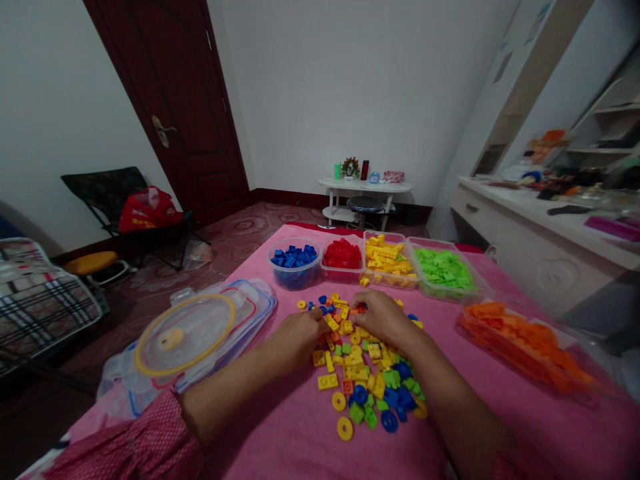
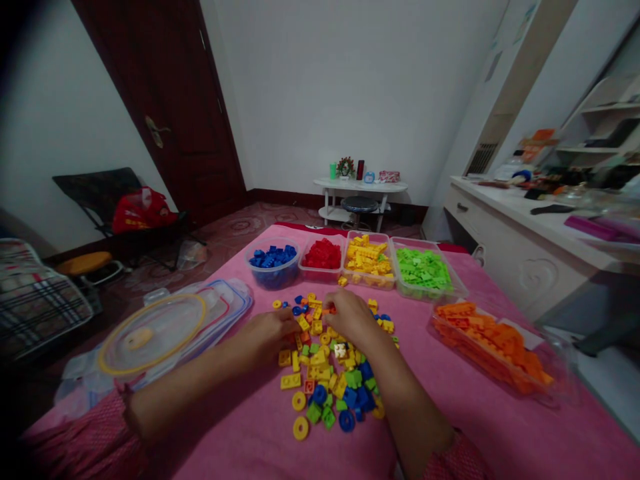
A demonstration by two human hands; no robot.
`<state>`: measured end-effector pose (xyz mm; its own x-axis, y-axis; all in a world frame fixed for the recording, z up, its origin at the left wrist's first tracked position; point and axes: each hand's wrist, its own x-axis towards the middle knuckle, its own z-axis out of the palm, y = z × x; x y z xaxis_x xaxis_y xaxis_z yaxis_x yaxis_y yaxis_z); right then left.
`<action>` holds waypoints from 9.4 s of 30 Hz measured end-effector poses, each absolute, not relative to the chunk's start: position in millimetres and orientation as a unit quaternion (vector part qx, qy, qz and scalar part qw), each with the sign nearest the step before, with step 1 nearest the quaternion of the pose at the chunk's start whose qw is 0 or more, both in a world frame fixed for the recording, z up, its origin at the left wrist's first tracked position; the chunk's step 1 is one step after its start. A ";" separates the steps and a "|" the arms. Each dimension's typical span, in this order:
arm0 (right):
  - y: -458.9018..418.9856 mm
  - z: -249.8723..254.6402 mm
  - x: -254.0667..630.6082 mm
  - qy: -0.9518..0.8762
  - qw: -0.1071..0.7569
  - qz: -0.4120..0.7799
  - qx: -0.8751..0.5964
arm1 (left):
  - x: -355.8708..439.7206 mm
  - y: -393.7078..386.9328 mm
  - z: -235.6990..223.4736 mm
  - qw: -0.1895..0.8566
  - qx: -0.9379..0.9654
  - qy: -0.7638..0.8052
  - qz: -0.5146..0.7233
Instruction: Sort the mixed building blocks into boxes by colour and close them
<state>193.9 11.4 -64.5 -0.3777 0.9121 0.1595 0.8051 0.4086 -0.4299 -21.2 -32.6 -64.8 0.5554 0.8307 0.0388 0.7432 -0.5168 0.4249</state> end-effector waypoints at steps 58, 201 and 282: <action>-5.2 7.0 380.1 -0.197 0.842 0.091 -0.494 | 0.3 38.5 -74.0 0.234 0.703 0.530 0.412; -8.6 -28.3 171.2 -0.770 0.083 0.083 -0.627 | -3.7 9.9 -33.2 0.301 0.848 0.435 0.034; -55.0 -26.0 175.6 -0.827 0.042 0.143 -0.542 | 3.6 2.6 -38.0 0.339 0.855 0.391 -0.022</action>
<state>175.6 -55.0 -26.0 -0.4093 0.9083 -0.0858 0.8842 0.3717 -0.2829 3.6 2.6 -38.0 0.6926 0.6548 -0.3024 0.6842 -0.4637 0.5629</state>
